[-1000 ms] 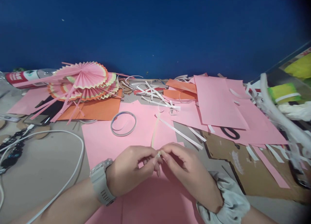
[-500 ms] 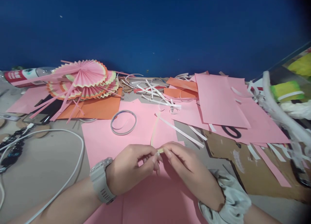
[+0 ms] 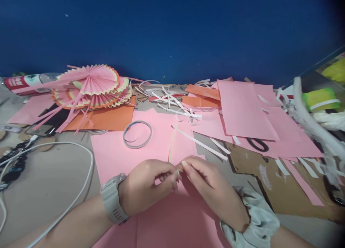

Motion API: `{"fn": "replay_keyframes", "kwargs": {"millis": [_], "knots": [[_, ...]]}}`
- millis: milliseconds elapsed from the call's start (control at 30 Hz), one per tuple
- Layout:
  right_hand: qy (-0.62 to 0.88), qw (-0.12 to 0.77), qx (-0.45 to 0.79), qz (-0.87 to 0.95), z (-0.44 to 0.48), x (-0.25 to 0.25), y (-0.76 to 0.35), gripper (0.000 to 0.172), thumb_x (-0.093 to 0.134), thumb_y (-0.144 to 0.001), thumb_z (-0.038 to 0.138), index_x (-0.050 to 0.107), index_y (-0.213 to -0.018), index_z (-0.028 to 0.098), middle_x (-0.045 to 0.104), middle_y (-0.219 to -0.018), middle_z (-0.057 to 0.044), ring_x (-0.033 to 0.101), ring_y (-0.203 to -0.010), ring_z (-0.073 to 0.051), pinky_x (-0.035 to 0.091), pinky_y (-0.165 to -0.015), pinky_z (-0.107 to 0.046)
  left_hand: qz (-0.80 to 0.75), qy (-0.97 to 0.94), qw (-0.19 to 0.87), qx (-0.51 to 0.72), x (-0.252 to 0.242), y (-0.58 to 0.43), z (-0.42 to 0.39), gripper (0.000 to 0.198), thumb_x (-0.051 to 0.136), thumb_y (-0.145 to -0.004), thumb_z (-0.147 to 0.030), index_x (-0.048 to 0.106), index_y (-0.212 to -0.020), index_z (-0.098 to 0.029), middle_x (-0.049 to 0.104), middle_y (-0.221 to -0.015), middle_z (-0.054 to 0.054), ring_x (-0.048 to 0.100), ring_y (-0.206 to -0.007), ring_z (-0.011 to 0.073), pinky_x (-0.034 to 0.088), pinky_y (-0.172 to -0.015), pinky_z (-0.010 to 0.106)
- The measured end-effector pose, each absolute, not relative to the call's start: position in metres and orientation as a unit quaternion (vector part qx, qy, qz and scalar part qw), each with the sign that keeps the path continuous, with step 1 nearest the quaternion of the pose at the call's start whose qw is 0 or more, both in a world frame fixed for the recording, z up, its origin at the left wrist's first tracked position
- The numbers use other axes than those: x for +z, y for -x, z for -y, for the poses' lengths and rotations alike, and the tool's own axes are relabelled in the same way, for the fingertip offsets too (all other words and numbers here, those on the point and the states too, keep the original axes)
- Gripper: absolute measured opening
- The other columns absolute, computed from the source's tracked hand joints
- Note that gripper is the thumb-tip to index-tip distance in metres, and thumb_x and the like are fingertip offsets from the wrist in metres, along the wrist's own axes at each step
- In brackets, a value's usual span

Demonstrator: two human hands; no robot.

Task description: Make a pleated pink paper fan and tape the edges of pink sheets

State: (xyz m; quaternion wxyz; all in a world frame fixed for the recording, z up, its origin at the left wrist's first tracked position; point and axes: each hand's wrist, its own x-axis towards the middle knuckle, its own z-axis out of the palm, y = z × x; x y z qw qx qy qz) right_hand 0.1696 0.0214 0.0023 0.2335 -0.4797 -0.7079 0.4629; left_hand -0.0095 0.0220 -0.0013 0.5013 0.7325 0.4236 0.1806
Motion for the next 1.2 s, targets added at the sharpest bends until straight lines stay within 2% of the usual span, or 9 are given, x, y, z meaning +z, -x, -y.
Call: {"fn": "replay_keyframes", "kwargs": {"millis": [133,300,433,633,800,967,1100,1200], "knots": [[0.467,0.236,0.472,0.71,-0.0225,0.0046,-0.1705,0.031,0.031,-0.095,0.026,0.053,-0.074,0.021,0.057,-0.075,0.003,0.053,-0.074,-0.01,0.037,-0.071,-0.021,-0.434,-0.721,0.508,0.186,-0.0014,0.0097,-0.0225,0.022,0.042,-0.087,-0.018,0.062,-0.081,-0.016,0.065,-0.072,-0.001,0.055,-0.064,0.0095,0.04,-0.061,0.019],[0.469,0.227,0.482,0.704,-0.0223,0.0031,-0.1699,0.019,0.043,-0.091,0.027,0.056,-0.078,0.022,0.059,-0.076,0.004,0.054,-0.074,-0.009,0.038,-0.071,-0.02,-0.434,-0.721,0.509,0.181,-0.0007,0.011,-0.0211,0.022,0.043,-0.086,-0.017,0.062,-0.076,-0.016,0.065,-0.071,-0.001,0.055,-0.064,0.0097,0.04,-0.06,0.019],[0.472,0.225,0.472,0.71,-0.0225,0.0018,-0.1702,0.024,0.037,-0.093,0.024,0.052,-0.074,0.022,0.056,-0.074,0.005,0.052,-0.072,-0.007,0.037,-0.07,-0.019,-0.443,-0.711,0.514,0.185,-0.001,0.0106,-0.0203,0.02,0.043,-0.086,-0.017,0.063,-0.083,-0.016,0.065,-0.072,-0.001,0.055,-0.064,0.0097,0.04,-0.06,0.019],[0.458,0.217,0.481,0.715,-0.0231,0.003,-0.1721,0.026,0.033,-0.095,0.023,0.052,-0.078,0.022,0.056,-0.079,0.005,0.052,-0.079,-0.007,0.036,-0.075,-0.019,-0.447,-0.698,0.525,0.191,0.0005,0.0099,-0.0212,0.022,0.042,-0.084,-0.012,0.062,-0.077,-0.016,0.064,-0.071,-0.002,0.056,-0.065,0.0093,0.041,-0.063,0.019],[0.454,0.217,0.48,0.719,-0.0227,0.0013,-0.1725,0.026,0.031,-0.095,0.023,0.052,-0.08,0.022,0.055,-0.08,0.004,0.052,-0.081,-0.008,0.036,-0.076,-0.02,-0.45,-0.694,0.528,0.193,0.001,0.0099,-0.022,0.022,0.042,-0.083,-0.011,0.063,-0.083,-0.017,0.065,-0.071,-0.002,0.057,-0.065,0.0092,0.041,-0.063,0.019],[0.456,0.227,0.486,0.71,-0.0228,0.0017,-0.172,0.027,0.031,-0.095,0.022,0.053,-0.078,0.022,0.057,-0.08,0.004,0.053,-0.079,-0.008,0.037,-0.076,-0.02,-0.446,-0.703,0.52,0.191,0.0007,0.0104,-0.0213,0.022,0.042,-0.086,-0.015,0.063,-0.082,-0.017,0.065,-0.071,-0.002,0.056,-0.064,0.0093,0.041,-0.062,0.019],[0.46,0.224,0.489,0.706,-0.0225,0.0026,-0.171,0.021,0.04,-0.092,0.026,0.055,-0.077,0.022,0.058,-0.078,0.003,0.055,-0.078,-0.01,0.038,-0.074,-0.021,-0.439,-0.719,0.506,0.185,0.0015,0.0104,-0.0219,0.023,0.042,-0.087,-0.019,0.063,-0.076,-0.016,0.064,-0.07,-0.001,0.055,-0.063,0.0095,0.04,-0.061,0.019],[0.471,0.221,0.474,0.71,-0.0223,0.0029,-0.1705,0.023,0.04,-0.092,0.025,0.054,-0.075,0.021,0.058,-0.075,0.002,0.054,-0.074,-0.011,0.038,-0.072,-0.023,-0.439,-0.724,0.501,0.18,0.0018,0.0101,-0.0225,0.023,0.041,-0.087,-0.018,0.063,-0.08,-0.016,0.065,-0.071,-0.001,0.055,-0.064,0.0097,0.04,-0.061,0.019]]}}
